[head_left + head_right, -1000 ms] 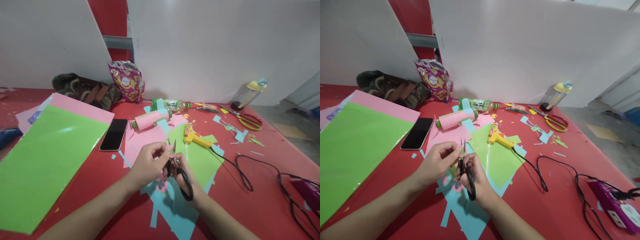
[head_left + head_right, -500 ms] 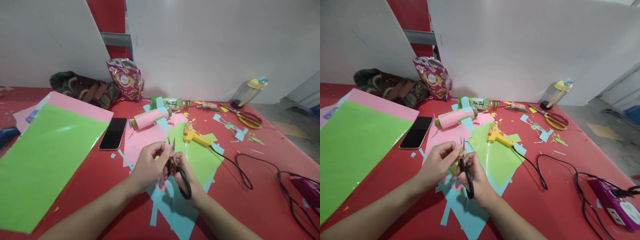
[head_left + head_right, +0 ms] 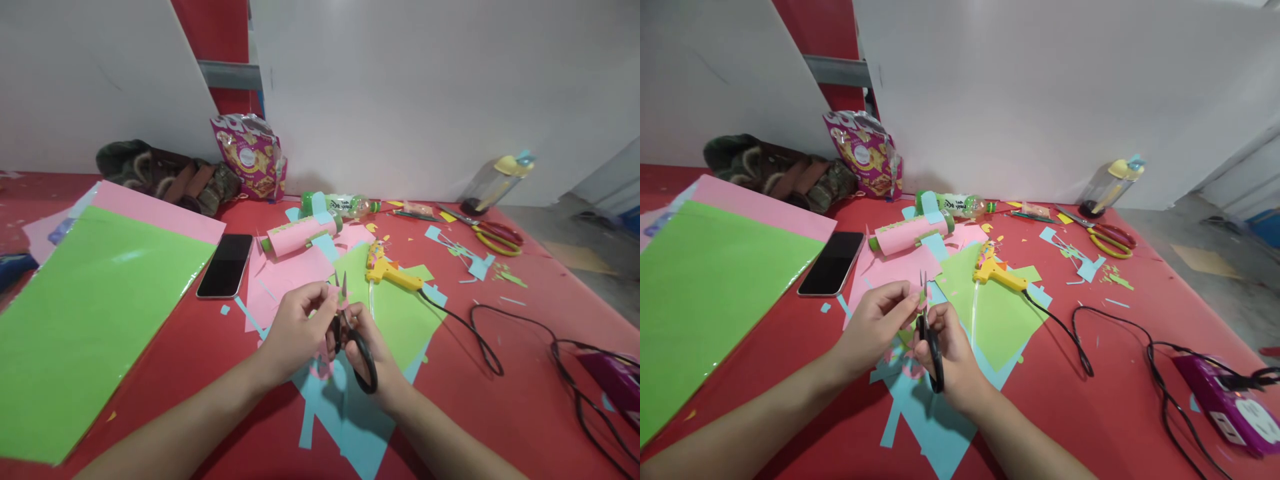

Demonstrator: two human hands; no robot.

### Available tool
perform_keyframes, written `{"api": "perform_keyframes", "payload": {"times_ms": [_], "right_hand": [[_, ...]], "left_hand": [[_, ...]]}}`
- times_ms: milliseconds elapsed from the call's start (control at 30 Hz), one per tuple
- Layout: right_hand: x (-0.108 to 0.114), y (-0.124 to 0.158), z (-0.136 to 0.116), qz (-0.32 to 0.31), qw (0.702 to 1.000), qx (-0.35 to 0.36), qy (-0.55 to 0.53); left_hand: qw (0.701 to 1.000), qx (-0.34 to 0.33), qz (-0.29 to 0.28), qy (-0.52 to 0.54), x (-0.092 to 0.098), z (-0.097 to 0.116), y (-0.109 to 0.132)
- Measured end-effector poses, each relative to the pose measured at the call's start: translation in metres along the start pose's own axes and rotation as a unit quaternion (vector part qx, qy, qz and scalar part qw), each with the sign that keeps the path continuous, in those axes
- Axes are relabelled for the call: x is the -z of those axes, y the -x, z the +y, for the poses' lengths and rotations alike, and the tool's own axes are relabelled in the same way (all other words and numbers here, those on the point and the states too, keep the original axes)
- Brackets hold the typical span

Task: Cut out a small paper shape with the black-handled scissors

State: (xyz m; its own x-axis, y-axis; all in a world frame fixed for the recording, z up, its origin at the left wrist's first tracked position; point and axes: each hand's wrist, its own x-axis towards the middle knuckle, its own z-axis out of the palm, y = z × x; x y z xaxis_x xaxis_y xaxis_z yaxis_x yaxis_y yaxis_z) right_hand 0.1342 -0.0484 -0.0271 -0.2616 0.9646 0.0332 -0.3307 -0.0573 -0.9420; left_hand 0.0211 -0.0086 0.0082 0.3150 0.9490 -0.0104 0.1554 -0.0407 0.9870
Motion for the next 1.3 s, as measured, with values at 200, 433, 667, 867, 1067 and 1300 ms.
{"api": "perform_keyframes", "payload": {"times_ms": [200, 433, 667, 867, 1067, 1300], "right_hand": [[-0.0003, -0.0003, -0.0001, 0.01, 1.0, -0.006, 0.011], [0.0, 0.0006, 0.0023, 0.022, 1.0, -0.007, 0.015], [0.0006, 0.0014, 0.0049, 0.029, 0.999, -0.009, 0.024], [0.0027, 0.0023, 0.0067, 0.036, 0.999, -0.006, 0.032], [0.0009, 0.0009, 0.0059, 0.05, 0.998, -0.029, 0.035], [-0.0003, -0.0032, 0.0038, 0.08, 0.996, -0.044, 0.021]], "left_hand": [[1.0, 0.007, -0.001, 0.013, -0.0002, 0.0001, 0.0007], [1.0, 0.01, 0.004, 0.017, -0.0002, 0.001, 0.0009], [1.0, 0.005, 0.01, 0.017, -0.0003, 0.0003, 0.0005], [1.0, 0.004, 0.007, 0.019, -0.0004, 0.0026, 0.0012], [1.0, 0.007, 0.008, 0.027, 0.0009, 0.0016, 0.0009], [1.0, 0.011, -0.006, 0.026, 0.0043, -0.0025, -0.0045]]}}
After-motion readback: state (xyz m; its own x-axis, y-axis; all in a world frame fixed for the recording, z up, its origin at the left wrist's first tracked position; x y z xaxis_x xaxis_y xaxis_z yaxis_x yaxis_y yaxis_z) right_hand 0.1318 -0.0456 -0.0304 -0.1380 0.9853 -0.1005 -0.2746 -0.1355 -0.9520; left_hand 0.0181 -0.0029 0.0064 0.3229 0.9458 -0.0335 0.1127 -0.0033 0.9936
